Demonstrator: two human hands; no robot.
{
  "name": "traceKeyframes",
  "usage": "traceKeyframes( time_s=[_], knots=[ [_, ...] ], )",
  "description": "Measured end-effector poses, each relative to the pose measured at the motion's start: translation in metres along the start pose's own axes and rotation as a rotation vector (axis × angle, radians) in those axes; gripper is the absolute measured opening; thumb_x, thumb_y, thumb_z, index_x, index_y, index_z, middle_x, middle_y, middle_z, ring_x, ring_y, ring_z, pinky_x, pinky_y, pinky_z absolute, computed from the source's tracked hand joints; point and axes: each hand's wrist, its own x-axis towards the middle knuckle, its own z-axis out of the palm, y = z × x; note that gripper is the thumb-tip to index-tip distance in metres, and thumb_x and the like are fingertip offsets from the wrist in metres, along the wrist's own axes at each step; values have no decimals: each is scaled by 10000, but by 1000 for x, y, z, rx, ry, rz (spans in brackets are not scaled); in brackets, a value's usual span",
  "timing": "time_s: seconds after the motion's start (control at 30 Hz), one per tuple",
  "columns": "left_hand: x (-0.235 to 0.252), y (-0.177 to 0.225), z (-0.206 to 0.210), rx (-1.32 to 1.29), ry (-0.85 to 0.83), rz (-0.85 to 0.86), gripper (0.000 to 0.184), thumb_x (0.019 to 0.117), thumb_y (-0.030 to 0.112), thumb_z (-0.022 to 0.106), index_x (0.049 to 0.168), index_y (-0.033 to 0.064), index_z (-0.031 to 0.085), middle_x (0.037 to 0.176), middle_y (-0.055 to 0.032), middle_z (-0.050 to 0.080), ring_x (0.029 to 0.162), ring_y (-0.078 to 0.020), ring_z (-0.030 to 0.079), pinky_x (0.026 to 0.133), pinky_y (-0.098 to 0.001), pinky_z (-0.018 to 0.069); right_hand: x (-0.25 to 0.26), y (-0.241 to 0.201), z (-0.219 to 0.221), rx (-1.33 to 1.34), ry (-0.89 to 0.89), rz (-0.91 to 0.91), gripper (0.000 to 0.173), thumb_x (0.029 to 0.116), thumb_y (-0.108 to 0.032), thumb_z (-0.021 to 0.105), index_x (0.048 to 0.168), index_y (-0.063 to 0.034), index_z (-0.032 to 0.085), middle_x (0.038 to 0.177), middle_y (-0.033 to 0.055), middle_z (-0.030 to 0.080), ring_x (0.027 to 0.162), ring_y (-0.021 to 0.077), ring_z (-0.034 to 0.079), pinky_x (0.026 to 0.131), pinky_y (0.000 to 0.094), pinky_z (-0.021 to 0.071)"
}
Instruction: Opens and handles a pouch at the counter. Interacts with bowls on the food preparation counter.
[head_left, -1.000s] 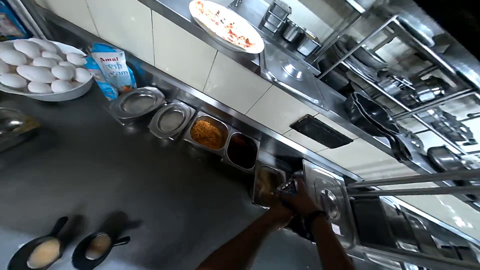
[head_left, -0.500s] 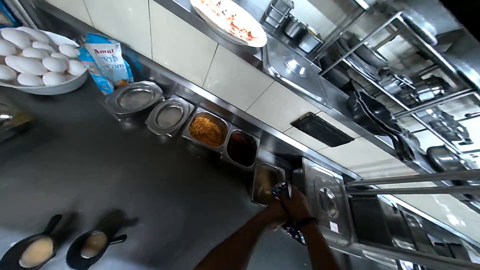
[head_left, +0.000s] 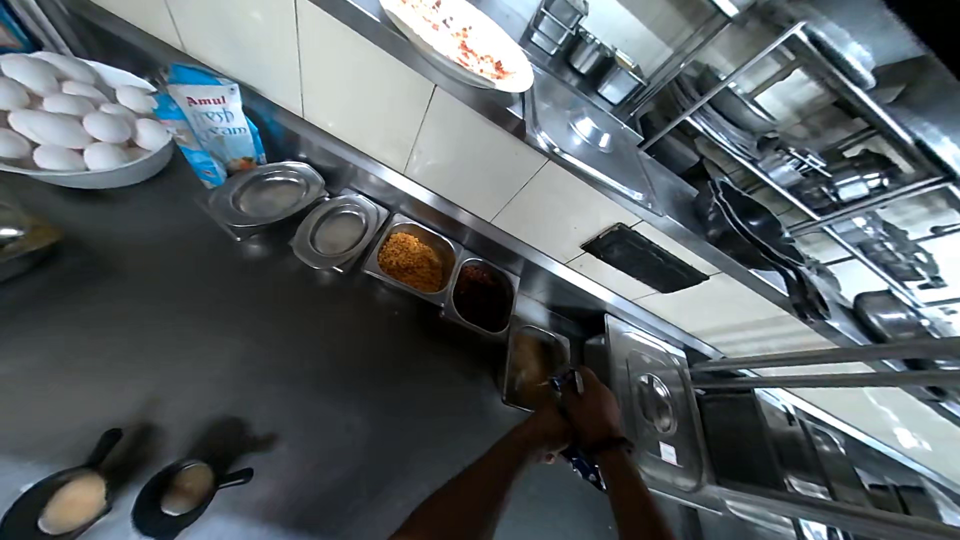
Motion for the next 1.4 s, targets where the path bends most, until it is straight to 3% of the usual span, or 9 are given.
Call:
traceKeyframes(
  time_s=[0.23, 0.47, 0.6, 0.77, 0.83, 0.9, 0.97, 1.07, 1.4],
  knots=[
    [-29, 18, -2, 5, 7, -5, 397, 1100, 113, 423, 1449, -71, 464, 1410, -266, 538, 1210, -309, 567, 1046, -416, 423, 1, 13, -6, 165, -80, 34, 831, 857, -461, 814, 1508, -77, 466, 1278, 212, 670, 1184, 362, 652, 1030, 559, 505],
    [-34, 25, 0, 165, -19, 65, 381, 1096, 85, 399, 1435, -67, 485, 1396, -252, 556, 1184, -287, 577, 1036, -400, 421, 4, 11, -9, 112, -99, 49, 471, 933, -329, 743, 1275, -14, 667, 1172, 211, 706, 1131, 355, 666, 1015, 547, 500],
    [-27, 20, -3, 186, -43, 40, 372, 1102, 98, 398, 1431, -54, 481, 1360, -242, 562, 1123, -273, 585, 994, -394, 438, -2, 0, -6, 46, -79, 66, 382, 977, -290, 686, 1248, -20, 690, 1165, 209, 711, 1130, 356, 668, 1011, 545, 495],
    [-44, 30, 0, 144, 10, 6, 407, 1076, 49, 447, 1463, -77, 450, 1434, -271, 529, 1251, -318, 566, 1079, -410, 413, -9, 0, -5, 62, -43, 35, 370, 980, -307, 671, 1242, -47, 701, 1156, 197, 719, 1126, 354, 672, 1004, 563, 497],
    [-19, -1, -7, -5, -36, 77, 430, 1069, 116, 491, 1463, -51, 453, 1361, -263, 570, 1142, -314, 609, 966, -416, 484, -13, 3, -12, 166, 1, 8, 392, 972, -329, 689, 1248, -50, 696, 1126, 183, 726, 1082, 334, 689, 977, 556, 521],
    [57, -77, -30, -252, -324, 333, 435, 1088, 212, 444, 1407, -83, 448, 1226, -255, 585, 993, -261, 625, 825, -382, 541, -17, 11, -21, 287, 37, -23, 430, 938, -370, 742, 1239, -65, 697, 1070, 156, 736, 1002, 296, 710, 926, 538, 558],
    [96, -111, -23, -493, -188, 147, 431, 1093, 406, 410, 1284, 67, 596, 1100, -110, 672, 931, -204, 667, 828, -382, 568, -21, 18, -31, 335, 57, -43, 465, 919, -400, 762, 1253, -84, 695, 1066, 137, 742, 983, 268, 718, 915, 521, 571],
    [110, -135, -38, -708, -225, 156, 671, 1079, 603, 246, 1373, 93, 569, 1187, -133, 698, 1046, -263, 695, 899, -460, 579, -29, 24, -37, 432, 106, -43, 483, 925, -384, 769, 1263, -51, 678, 1067, 146, 737, 989, 254, 714, 922, 509, 569],
    [78, -147, -56, -884, -203, 256, 845, 1037, 677, 67, 1492, 95, 477, 1463, -137, 568, 1359, -300, 540, 1095, -529, 459, -55, 30, -44, 681, 280, -167, 352, 921, -281, 761, 1153, -23, 704, 987, 85, 756, 903, 148, 735, 846, 395, 622]
  ],
)
